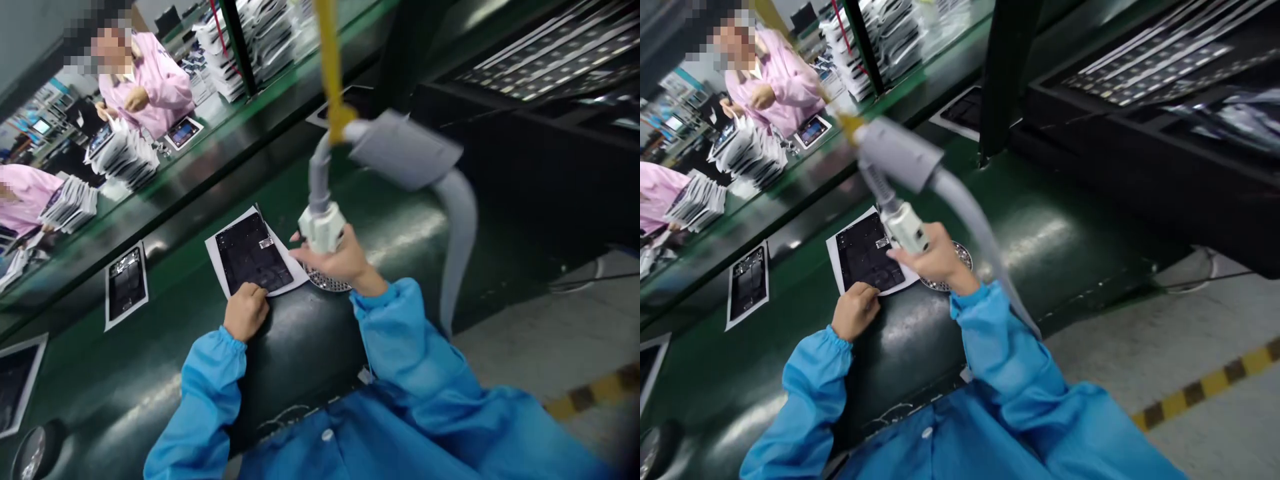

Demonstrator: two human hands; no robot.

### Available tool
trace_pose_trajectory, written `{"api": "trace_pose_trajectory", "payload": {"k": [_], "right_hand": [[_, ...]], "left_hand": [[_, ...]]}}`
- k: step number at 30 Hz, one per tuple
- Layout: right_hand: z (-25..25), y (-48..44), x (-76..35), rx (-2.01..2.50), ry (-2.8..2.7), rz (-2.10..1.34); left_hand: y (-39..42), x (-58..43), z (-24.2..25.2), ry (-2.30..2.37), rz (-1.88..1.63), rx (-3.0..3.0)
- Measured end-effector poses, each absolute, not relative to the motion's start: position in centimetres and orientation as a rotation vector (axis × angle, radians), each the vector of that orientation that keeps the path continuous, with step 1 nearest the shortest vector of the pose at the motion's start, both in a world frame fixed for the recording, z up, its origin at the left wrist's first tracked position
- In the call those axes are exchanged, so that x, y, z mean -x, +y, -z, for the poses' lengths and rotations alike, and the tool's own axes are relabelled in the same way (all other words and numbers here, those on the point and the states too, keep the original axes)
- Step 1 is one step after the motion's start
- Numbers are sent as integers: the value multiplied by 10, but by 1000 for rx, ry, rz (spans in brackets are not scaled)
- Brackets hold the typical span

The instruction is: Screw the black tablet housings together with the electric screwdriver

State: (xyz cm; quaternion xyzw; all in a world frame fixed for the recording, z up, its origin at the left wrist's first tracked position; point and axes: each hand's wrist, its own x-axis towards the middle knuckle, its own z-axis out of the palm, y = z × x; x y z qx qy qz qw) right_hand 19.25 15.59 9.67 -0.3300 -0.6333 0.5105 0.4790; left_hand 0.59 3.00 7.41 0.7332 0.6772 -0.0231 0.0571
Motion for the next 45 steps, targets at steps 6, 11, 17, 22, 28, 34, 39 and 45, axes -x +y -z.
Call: {"api": "trace_pose_trajectory", "payload": {"k": [6,11,17,22,28,34,39,45], "right_hand": [[-93,176,-214,878,-1372,-1203],[-88,174,-206,793,-1283,-1277],[-82,176,-192,821,-1292,-1307],[-79,177,-187,850,-1310,-1283],[-77,180,-183,868,-1285,-1332],[-75,182,-182,891,-1306,-1355],[-75,181,-183,911,-1361,-1326],[-75,180,-184,905,-1371,-1316]], "left_hand": [[-7,-37,-71,2023,143,-2130],[11,-29,-83,1706,-52,-1965],[97,-8,-75,2100,-446,-1962],[129,-10,-60,2348,-382,-1789],[120,-8,-70,2344,-489,-1774],[83,1,-76,2208,-669,-1688],[41,-4,-73,2264,-641,-1836],[-2,-33,-68,1805,-268,-1983]]}}
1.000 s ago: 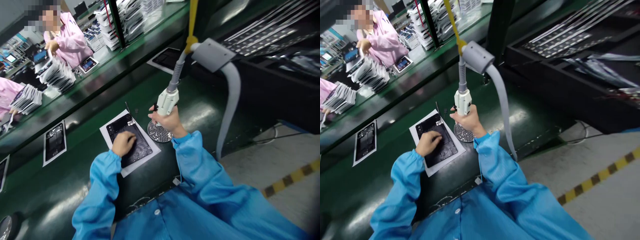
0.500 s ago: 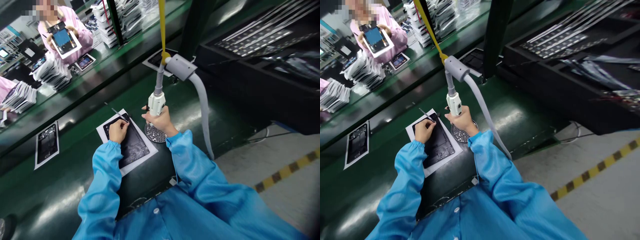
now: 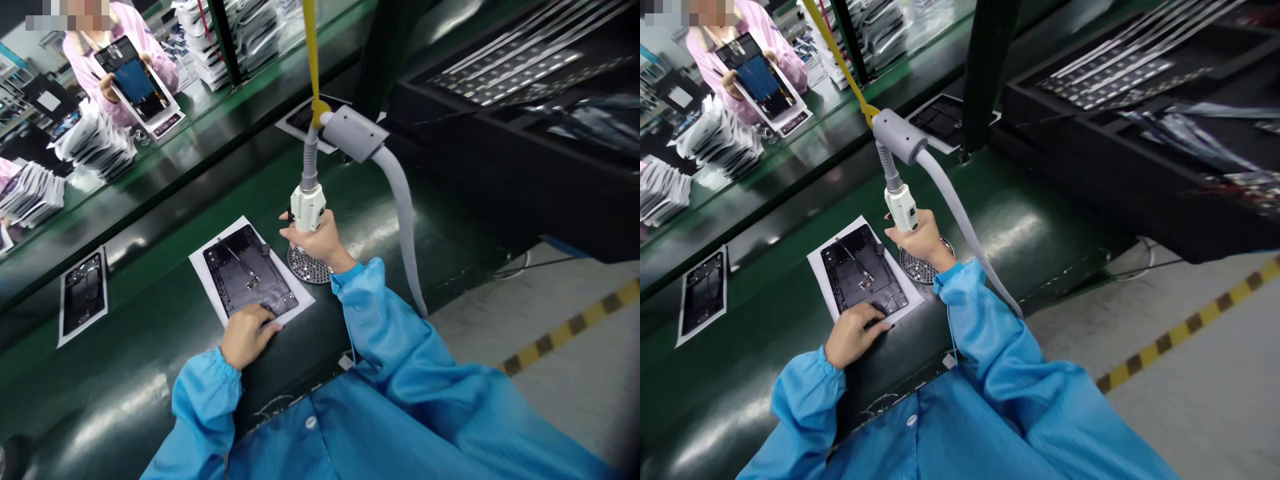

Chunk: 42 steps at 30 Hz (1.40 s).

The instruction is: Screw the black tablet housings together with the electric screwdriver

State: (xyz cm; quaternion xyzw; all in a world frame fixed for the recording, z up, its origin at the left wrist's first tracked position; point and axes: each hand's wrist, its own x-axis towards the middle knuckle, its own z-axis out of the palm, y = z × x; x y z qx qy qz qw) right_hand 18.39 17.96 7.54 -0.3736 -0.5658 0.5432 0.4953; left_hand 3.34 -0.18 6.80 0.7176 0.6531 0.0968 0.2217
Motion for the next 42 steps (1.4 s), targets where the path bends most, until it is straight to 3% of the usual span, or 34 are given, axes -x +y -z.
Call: {"api": "trace_pose_trajectory", "payload": {"k": [9,16,21,28,35,42], "right_hand": [[-80,176,-191,863,-1393,-1289],[-83,166,-203,797,-1444,-1384],[-84,161,-206,719,-1470,-1449],[-76,171,-196,749,-1397,-1313],[-72,176,-185,773,-1421,-1269],[-69,178,-184,799,-1415,-1257]], "left_hand": [[6,-59,-65,1920,-148,-1934],[64,-99,-69,2029,-480,-1763],[87,-117,-50,2067,-438,-1751],[79,-118,-42,2008,-439,-1816],[59,-96,-44,1800,-657,-1961],[44,-50,-51,2181,-777,-1749]]}}
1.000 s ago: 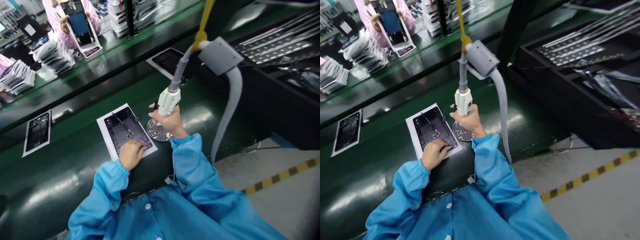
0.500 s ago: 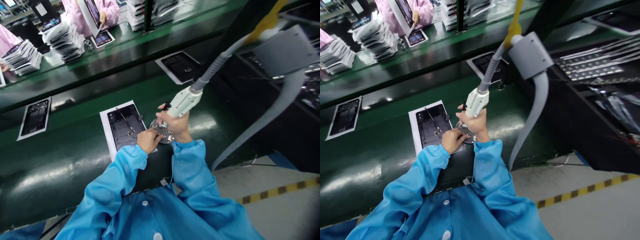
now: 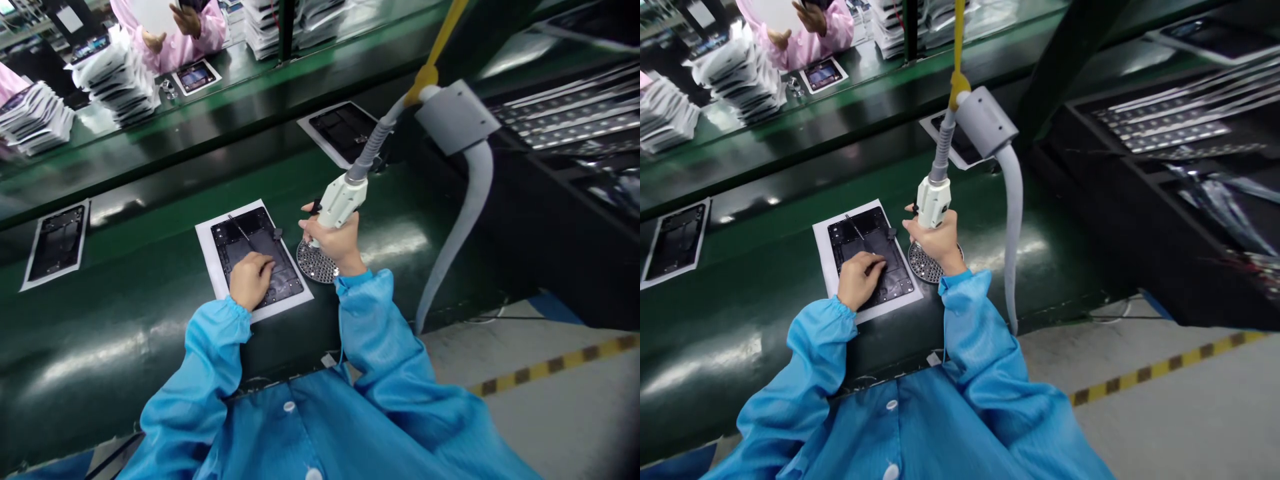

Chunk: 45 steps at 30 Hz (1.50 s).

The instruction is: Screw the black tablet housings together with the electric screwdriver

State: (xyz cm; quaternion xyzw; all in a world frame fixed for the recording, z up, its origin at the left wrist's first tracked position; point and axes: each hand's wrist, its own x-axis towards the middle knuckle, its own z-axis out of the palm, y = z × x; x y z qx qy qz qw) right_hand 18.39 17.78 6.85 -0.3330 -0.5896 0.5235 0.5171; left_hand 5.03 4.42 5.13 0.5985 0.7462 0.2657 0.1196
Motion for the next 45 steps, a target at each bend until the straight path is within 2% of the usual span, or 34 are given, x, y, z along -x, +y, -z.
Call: {"api": "trace_pose_trajectory", "payload": {"k": [5,11,21,31,45], "right_hand": [[-65,180,-183,788,-1392,-1256],[-65,180,-183,793,-1389,-1255],[-66,178,-183,799,-1393,-1290],[-64,179,-182,791,-1454,-1277],[-65,176,-185,810,-1546,-1244]], "left_hand": [[42,-35,-54,2440,-596,-1520],[43,-38,-56,2436,-497,-1512],[41,-31,-61,2373,-684,-1570],[16,-38,-56,2106,-911,-1253],[-1,-58,-54,2156,-536,-1536]]}}
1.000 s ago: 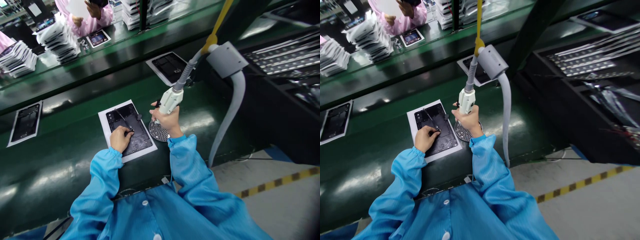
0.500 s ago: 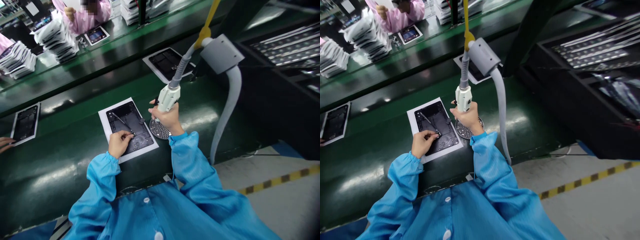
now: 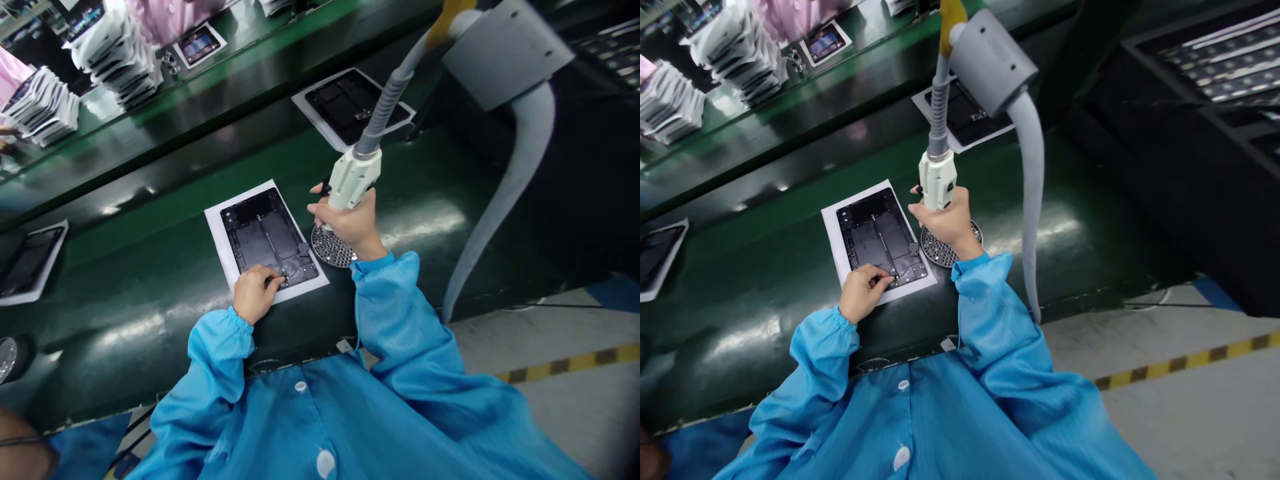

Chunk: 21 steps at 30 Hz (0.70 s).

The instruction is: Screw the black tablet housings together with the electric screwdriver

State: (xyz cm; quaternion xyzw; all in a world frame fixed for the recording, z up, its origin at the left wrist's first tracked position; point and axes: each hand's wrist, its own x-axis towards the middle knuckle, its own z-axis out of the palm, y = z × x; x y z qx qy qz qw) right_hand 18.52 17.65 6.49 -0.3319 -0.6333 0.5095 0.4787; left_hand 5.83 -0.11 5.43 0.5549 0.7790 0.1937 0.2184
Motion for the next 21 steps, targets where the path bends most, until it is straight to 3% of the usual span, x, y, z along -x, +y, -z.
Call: {"api": "trace_pose_trajectory", "payload": {"k": [11,21], "right_hand": [[-64,178,-185,813,-1551,-1230],[-61,180,-185,806,-1583,-1186]], "left_hand": [[7,-47,-61,1940,-495,-1562],[6,-51,-55,2070,-387,-1624]]}}
